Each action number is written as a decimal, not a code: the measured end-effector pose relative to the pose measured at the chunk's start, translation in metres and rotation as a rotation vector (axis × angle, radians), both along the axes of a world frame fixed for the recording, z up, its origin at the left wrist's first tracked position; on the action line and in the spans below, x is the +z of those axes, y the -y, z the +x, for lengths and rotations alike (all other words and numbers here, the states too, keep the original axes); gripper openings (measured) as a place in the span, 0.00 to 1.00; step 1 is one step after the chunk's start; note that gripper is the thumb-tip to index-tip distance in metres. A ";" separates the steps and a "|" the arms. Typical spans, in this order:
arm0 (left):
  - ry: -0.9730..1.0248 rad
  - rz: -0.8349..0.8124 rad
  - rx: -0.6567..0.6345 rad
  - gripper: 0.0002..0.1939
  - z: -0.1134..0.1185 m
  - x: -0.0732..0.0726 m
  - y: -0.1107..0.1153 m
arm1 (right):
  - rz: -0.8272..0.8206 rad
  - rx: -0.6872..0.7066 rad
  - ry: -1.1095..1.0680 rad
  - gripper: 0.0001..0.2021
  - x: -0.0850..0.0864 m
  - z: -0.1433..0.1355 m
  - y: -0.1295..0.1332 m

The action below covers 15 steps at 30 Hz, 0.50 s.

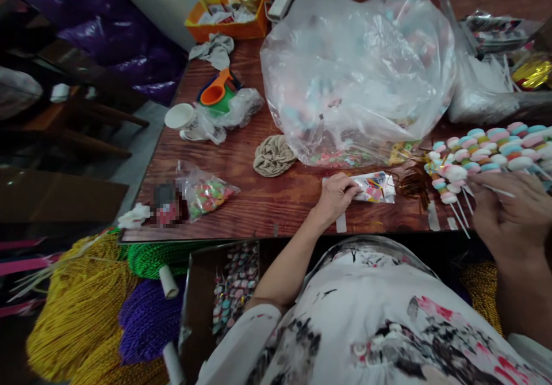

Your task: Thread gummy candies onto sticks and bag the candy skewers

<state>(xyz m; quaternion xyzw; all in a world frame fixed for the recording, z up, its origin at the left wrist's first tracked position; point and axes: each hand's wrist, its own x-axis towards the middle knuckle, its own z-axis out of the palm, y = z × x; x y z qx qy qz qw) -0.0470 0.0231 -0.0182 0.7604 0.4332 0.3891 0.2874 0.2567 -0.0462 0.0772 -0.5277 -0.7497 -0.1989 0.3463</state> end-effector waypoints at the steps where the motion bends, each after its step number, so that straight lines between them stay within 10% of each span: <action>1: -0.003 -0.006 0.003 0.06 0.000 -0.001 -0.001 | 0.002 0.033 0.020 0.09 -0.002 0.002 -0.004; 5: -0.002 -0.048 0.004 0.04 -0.006 0.004 -0.002 | 0.022 0.092 0.010 0.09 -0.006 0.007 -0.009; 9: -0.142 0.127 -0.025 0.04 -0.007 0.038 0.002 | 0.016 0.188 -0.099 0.15 -0.008 0.009 -0.004; 15: -0.319 0.290 -0.314 0.06 0.058 0.083 -0.010 | 0.009 0.246 -0.426 0.10 -0.011 -0.006 0.004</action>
